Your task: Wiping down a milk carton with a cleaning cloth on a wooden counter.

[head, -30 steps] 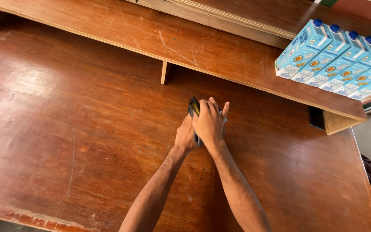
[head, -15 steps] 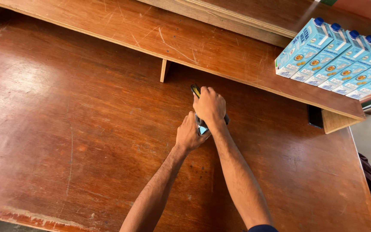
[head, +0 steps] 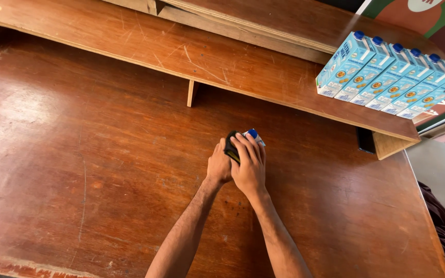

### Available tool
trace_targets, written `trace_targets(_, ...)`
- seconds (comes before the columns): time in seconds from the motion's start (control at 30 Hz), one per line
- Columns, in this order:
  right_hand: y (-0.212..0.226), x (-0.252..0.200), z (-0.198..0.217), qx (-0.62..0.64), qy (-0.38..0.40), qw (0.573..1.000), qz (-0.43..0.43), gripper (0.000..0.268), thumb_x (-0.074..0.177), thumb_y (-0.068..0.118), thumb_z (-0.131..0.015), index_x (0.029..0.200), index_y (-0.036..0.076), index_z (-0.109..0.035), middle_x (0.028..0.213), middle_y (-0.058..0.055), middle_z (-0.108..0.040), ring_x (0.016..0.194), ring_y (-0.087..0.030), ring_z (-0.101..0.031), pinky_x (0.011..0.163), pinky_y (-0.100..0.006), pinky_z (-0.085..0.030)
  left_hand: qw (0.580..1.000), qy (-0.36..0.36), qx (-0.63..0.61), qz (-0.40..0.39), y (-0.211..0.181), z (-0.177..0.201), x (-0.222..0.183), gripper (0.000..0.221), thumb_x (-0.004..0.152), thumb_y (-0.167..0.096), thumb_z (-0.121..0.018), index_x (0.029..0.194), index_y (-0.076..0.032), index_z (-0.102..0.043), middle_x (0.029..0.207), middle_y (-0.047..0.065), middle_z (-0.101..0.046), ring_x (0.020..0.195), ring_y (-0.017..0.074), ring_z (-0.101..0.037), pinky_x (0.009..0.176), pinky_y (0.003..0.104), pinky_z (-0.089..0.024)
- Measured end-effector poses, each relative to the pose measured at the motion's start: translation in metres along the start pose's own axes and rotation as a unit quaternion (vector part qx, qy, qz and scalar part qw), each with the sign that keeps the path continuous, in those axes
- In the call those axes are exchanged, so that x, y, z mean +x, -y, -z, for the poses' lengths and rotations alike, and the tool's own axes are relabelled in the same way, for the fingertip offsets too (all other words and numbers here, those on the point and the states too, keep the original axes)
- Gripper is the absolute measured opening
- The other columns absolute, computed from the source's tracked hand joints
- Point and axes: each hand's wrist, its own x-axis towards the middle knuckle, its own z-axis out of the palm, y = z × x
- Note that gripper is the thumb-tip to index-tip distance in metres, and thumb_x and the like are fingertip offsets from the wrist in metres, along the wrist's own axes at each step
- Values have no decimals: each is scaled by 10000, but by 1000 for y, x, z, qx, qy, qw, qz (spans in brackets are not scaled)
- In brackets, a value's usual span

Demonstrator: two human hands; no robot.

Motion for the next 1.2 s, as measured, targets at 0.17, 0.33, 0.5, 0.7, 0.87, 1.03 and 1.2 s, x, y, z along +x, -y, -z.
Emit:
trace_targets(0.17,-29,-21,22,27,-21,999,-38,364,858,142,-722,1221,136,-698,1276,-30,-682,1229,-253,-616,1031,-400,-461,998,-33,-44,5,19,-25,10,722,759,-419,-790,1251,-84,-382,1133,88,-506,1186,278,-542,892,546,-609)
trace_targets(0.33,-87,-5,30,92,4,955,-283,297,982,296,-654,1118,34,-687,963,-230,-715,987,-440,-688,813,-536,-536,993,-16,-115,15,0,6,-4,735,801,-561,-775,1208,-92,-383,1125,83,-565,1200,280,-562,901,573,-596)
trace_targets(0.5,-57,50,36,203,106,923,-308,413,961,483,-635,1076,93,-703,946,-170,-730,984,-385,-697,820,-527,-511,991,-11,-130,-14,2,9,-2,665,818,-448,-794,1170,-45,-398,1086,165,-576,1155,355,-579,890,621,-572)
trace_targets(0.7,-67,45,-22,147,150,942,-261,522,988,522,-590,1119,21,-663,1007,-248,-682,1026,-484,-653,869,-585,-520,993,-1,-115,-15,20,-7,3,750,792,-612,-752,1184,-82,-394,1107,115,-566,1177,314,-573,909,610,-574)
trace_targets(0.87,-71,68,-30,103,231,905,-343,523,955,619,-522,1006,133,-707,940,-142,-727,1008,-417,-690,845,-540,-537,990,-3,-140,-4,12,3,1,751,787,-568,-788,1217,-94,-394,1121,131,-582,1183,331,-572,929,624,-555)
trace_targets(1.03,-66,82,-38,81,266,879,-387,514,835,654,-594,833,162,-741,766,-68,-724,872,-345,-732,740,-470,-557,988,-15,-155,7,9,17,-7,730,785,-532,-806,1205,-96,-400,1126,144,-594,1172,340,-587,935,614,-546)
trace_targets(1.2,-63,57,-43,316,205,843,-385,438,882,494,-705,878,57,-726,829,-149,-710,921,-262,-670,799,-399,-525,985,-32,-166,33,13,35,-25,729,753,-515,-829,1170,-97,-402,1113,150,-612,1155,361,-606,903,634,-535)
